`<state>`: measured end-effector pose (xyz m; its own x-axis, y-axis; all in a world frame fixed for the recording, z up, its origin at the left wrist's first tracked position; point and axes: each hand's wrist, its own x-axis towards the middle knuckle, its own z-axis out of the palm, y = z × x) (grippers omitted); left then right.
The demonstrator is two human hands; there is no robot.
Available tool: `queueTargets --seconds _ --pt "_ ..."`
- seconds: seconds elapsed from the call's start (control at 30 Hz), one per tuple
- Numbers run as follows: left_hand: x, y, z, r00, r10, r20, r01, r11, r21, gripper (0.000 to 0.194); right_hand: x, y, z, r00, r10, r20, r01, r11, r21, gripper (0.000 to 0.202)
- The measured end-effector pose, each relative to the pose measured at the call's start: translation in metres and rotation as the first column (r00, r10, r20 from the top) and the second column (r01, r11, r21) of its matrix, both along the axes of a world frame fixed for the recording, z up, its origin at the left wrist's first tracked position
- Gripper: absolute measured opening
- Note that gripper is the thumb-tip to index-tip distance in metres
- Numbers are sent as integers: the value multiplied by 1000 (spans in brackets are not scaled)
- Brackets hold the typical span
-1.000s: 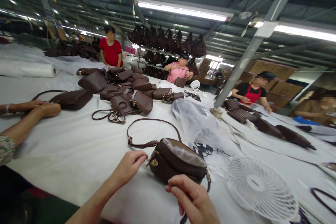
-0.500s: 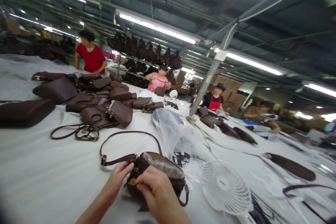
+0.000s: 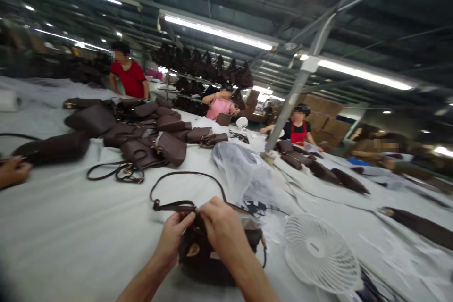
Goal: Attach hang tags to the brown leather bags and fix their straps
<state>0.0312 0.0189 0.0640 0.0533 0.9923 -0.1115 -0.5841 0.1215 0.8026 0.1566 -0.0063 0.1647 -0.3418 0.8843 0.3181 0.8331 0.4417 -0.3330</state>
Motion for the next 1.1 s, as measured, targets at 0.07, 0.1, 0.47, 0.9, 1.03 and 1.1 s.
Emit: queueTargets --seconds 0.07,0.1,0.47,0.9,1.03,1.1 --pt "3 -3 1 1000 7 -7 -7 1000 27 37 2 4 7 994 -10 105 12 1000 -13 27" --pt "4 -4 1 1000 17 -11 -16 999 43 35 2 7 9 986 -4 167 8 1000 -23 27" --pt "-1 -8 -12 991 46 124 -42 999 -35 40 -14 19 14 886 -4 463 38 997 -63 20" --pt "-7 3 -21 987 -76 140 80 997 -24 37 -42 45 1 733 -51 679 141 987 -78 17" --pt "-4 5 -27 999 -11 53 10 1000 22 24 -47 45 -2 739 -63 671 170 981 -95 26" --pt "-3 9 -29 999 35 -24 -34 998 45 17 -46 45 -4 775 -66 629 178 977 -116 34"
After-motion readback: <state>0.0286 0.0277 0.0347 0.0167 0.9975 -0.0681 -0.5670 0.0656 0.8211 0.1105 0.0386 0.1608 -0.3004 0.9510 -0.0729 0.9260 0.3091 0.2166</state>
